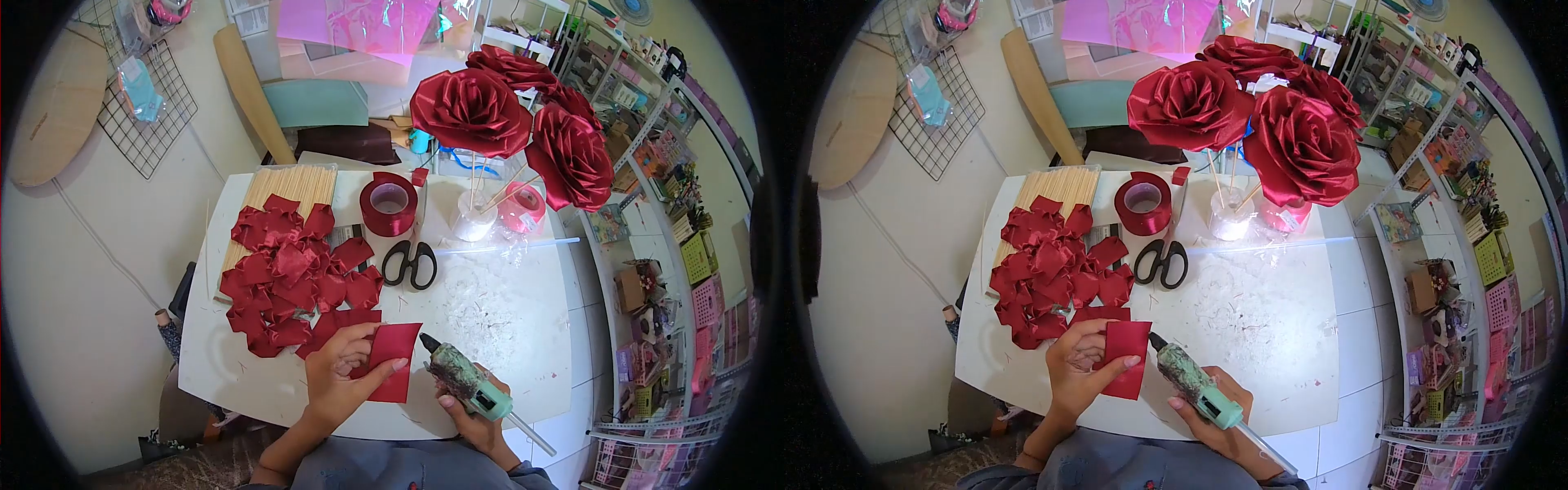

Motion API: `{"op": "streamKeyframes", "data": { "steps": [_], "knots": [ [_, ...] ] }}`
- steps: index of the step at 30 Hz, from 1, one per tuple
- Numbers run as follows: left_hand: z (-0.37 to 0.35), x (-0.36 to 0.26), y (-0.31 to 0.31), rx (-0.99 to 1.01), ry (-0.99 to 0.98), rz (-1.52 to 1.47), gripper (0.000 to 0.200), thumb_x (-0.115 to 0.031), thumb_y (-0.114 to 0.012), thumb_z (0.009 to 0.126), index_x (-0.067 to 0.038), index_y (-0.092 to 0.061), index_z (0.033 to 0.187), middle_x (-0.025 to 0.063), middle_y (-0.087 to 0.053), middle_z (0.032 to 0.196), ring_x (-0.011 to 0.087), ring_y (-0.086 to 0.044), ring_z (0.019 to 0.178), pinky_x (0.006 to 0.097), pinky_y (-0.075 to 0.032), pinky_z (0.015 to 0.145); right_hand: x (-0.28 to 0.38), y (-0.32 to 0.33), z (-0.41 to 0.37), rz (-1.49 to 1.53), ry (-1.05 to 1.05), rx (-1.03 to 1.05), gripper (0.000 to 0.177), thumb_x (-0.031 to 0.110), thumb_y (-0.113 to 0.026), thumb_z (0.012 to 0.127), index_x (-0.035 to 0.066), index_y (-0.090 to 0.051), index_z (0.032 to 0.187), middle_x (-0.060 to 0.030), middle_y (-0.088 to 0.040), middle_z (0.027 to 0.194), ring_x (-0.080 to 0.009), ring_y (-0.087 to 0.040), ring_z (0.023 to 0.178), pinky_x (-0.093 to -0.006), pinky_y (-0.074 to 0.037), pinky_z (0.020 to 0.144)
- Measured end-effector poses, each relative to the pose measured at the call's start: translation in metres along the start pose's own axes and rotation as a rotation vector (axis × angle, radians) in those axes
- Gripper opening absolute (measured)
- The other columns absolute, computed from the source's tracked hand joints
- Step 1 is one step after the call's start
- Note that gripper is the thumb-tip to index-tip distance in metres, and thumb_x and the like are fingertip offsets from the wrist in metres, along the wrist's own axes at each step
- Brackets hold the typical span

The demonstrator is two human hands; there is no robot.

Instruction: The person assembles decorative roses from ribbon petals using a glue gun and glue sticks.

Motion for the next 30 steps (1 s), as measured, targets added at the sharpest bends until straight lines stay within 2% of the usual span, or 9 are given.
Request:
{"op": "streamKeyframes", "data": {
  "steps": [5,7,11,13,20,22,26,27,30],
  "knots": [
    [-0.001,0.003,-0.004,0.042,0.016,0.0,0.042,0.006,-0.067,0.064,0.006,-0.045,0.1,0.0147,-0.06,0.079,0.0143,-0.059,0.073,0.022,-0.048,0.065,0.004,-0.002,0.001,-0.078,0.026,0.03,0.026,0.014,-0.065,0.069,-0.002,-0.058,0.089,-0.0071,-0.058,0.075,-0.0132,-0.055,0.068,-0.0245,-0.044,0.063],
    [-0.002,0.006,-0.001,0.004,-0.019,-0.042,0.04,-0.001,-0.07,0.064,0.005,-0.05,0.099,0.0082,-0.06,0.071,0.0058,-0.055,0.066,0.0181,-0.046,0.059,0.004,-0.002,0.001,-0.075,0.024,0.028,0.026,0.015,-0.065,0.069,-0.002,-0.059,0.088,-0.007,-0.058,0.075,-0.0133,-0.055,0.068,-0.0247,-0.044,0.063],
    [-0.002,0.002,0.0,-0.005,-0.005,-0.06,0.038,-0.001,-0.07,0.064,0.006,-0.051,0.096,0.007,-0.059,0.069,0.0048,-0.054,0.065,0.0176,-0.046,0.057,0.0,-0.003,0.0,-0.073,-0.019,0.025,0.026,0.016,-0.066,0.069,-0.001,-0.06,0.087,-0.0069,-0.059,0.073,-0.0136,-0.056,0.068,-0.0249,-0.044,0.063],
    [-0.002,0.006,-0.003,0.051,0.023,0.057,0.037,0.008,-0.066,0.063,0.007,-0.048,0.096,0.0151,-0.06,0.08,0.0147,-0.059,0.075,0.0244,-0.049,0.067,0.003,-0.002,0.001,-0.098,-0.005,0.027,0.026,0.016,-0.066,0.069,-0.001,-0.06,0.087,-0.0068,-0.059,0.073,-0.0134,-0.056,0.068,-0.025,-0.044,0.063],
    [-0.002,0.007,-0.005,0.059,0.004,-0.002,0.035,0.009,-0.065,0.064,0.007,-0.049,0.095,0.0146,-0.06,0.082,0.0149,-0.059,0.076,0.0246,-0.048,0.069,0.004,-0.003,0.001,-0.121,-0.023,0.025,0.025,0.017,-0.067,0.068,0.0,-0.06,0.085,-0.0069,-0.059,0.072,-0.0132,-0.056,0.068,-0.0253,-0.044,0.063],
    [-0.003,0.008,0.001,-0.004,-0.066,0.006,0.036,-0.002,-0.071,0.063,0.005,-0.054,0.094,0.0082,-0.06,0.071,0.0045,-0.054,0.063,0.0182,-0.047,0.058,0.004,-0.002,0.001,-0.12,-0.024,0.005,0.025,0.018,-0.066,0.068,0.0,-0.06,0.085,-0.007,-0.059,0.072,-0.0134,-0.055,0.066,-0.0253,-0.044,0.062],
    [-0.002,0.001,0.001,0.002,-0.087,-0.04,0.035,-0.001,-0.07,0.063,0.005,-0.054,0.093,0.0088,-0.06,0.072,0.006,-0.056,0.064,0.0185,-0.047,0.059,0.003,0.005,0.002,-0.25,0.066,-0.05,0.028,0.021,-0.065,0.07,-0.001,-0.058,0.086,-0.0078,-0.058,0.074,-0.013,-0.053,0.061,-0.0244,-0.043,0.057],
    [-0.002,0.003,0.004,-0.009,-0.085,0.007,0.033,0.0,-0.069,0.064,0.005,-0.054,0.093,0.0085,-0.06,0.072,0.0063,-0.056,0.065,0.0186,-0.047,0.058,0.002,0.006,0.001,-0.127,0.04,-0.073,0.022,0.015,-0.063,0.073,0.0,-0.057,0.088,-0.011,-0.054,0.075,-0.0199,-0.055,0.062,-0.0275,-0.044,0.054],
    [-0.002,0.001,0.011,-0.087,-0.128,0.023,0.028,0.001,-0.068,0.066,0.004,-0.055,0.091,0.0073,-0.06,0.07,0.0065,-0.056,0.065,0.0185,-0.047,0.057,-0.004,0.008,-0.003,0.008,0.033,-0.062,0.021,0.015,-0.062,0.074,-0.001,-0.057,0.087,-0.0121,-0.054,0.076,-0.021,-0.056,0.064,-0.027,-0.044,0.055]
  ]
}}
Point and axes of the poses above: each hand's wrist, its own z-axis towards the middle knuckle, its own y-axis out of the back of the hand, x = y × z, the point moved 10 cm from there along z, towards the middle knuckle
